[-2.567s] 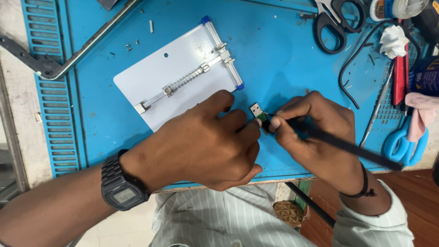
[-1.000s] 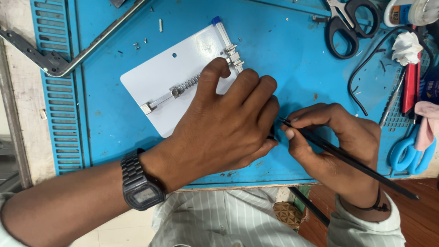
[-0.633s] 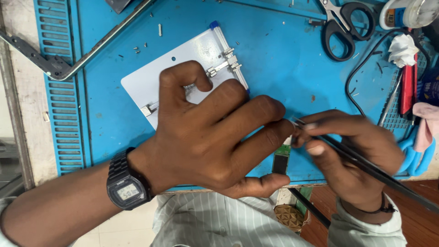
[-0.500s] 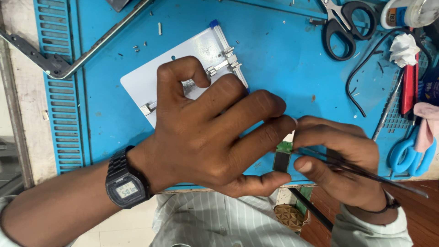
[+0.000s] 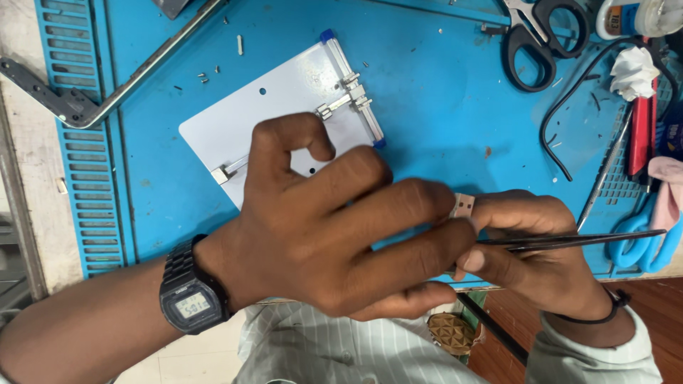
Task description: The person wipes a small green circuit board with a pink cloth, then uses tweezers to pick at and adjust components on the board. They place the board into a spring-loaded white holder on the blue mat and press and reposition it while continuing to work on it with the tweezers.
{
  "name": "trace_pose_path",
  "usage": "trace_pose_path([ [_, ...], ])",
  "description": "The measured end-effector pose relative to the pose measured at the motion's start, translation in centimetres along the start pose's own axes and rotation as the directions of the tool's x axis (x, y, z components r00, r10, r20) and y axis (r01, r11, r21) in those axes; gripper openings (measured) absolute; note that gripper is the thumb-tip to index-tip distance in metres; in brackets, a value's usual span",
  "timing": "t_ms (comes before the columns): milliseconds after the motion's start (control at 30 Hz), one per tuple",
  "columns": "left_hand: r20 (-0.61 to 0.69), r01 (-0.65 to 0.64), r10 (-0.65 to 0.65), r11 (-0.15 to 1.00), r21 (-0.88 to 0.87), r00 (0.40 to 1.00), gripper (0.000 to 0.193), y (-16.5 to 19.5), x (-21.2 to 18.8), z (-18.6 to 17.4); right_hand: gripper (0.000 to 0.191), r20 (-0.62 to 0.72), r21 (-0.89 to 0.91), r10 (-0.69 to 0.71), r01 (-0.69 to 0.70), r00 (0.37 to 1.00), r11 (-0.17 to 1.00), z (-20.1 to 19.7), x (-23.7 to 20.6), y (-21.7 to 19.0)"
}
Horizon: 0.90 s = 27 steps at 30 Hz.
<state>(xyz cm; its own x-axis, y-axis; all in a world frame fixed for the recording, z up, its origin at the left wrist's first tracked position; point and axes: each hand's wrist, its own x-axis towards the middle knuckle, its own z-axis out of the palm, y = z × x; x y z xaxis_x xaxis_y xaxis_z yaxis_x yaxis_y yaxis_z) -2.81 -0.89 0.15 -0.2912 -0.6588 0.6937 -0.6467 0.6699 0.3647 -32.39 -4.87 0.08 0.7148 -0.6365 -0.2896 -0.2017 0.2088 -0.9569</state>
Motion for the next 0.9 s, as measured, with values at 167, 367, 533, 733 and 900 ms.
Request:
trace_pose_path([
  [167, -0.036, -0.026, 0.027, 1.000, 0.003, 0.999, 0.001, 0.2, -0.3, 0.1, 0.018, -0.010, 0.062, 0.025, -0.024, 1.000, 0.998, 0.2, -0.1, -0.3],
  [367, -0.022, -0.046, 0.045, 0.999, -0.021, 0.999, 0.004, 0.0, -0.5, -0.2, 0.021, -0.025, 0.033, -0.076, 0.077, 0.997, 0.996, 1.2, 0.0, -1.2],
  [533, -0.049, -0.108, 0.109, 0.994, 0.020, 0.993, 0.012, -0.2, -0.6, -0.5, 0.019, 0.021, -0.086, -0.111, 0.113, 0.994, 0.990, 1.5, 0.6, -1.8],
  [733, -0.059, -0.154, 0.159, 0.985, 0.078, 0.985, 0.014, -0.2, -0.7, -0.5, 0.017, 0.082, -0.172, -0.113, 0.126, 0.990, 0.977, 1.3, 1.2, -2.4],
  [900, -0.062, -0.160, 0.165, 0.983, 0.085, 0.984, 0.014, -0.1, -0.9, -0.6, 0.017, 0.101, -0.181, -0.116, 0.133, 0.988, 0.975, 1.4, 1.5, -2.6],
])
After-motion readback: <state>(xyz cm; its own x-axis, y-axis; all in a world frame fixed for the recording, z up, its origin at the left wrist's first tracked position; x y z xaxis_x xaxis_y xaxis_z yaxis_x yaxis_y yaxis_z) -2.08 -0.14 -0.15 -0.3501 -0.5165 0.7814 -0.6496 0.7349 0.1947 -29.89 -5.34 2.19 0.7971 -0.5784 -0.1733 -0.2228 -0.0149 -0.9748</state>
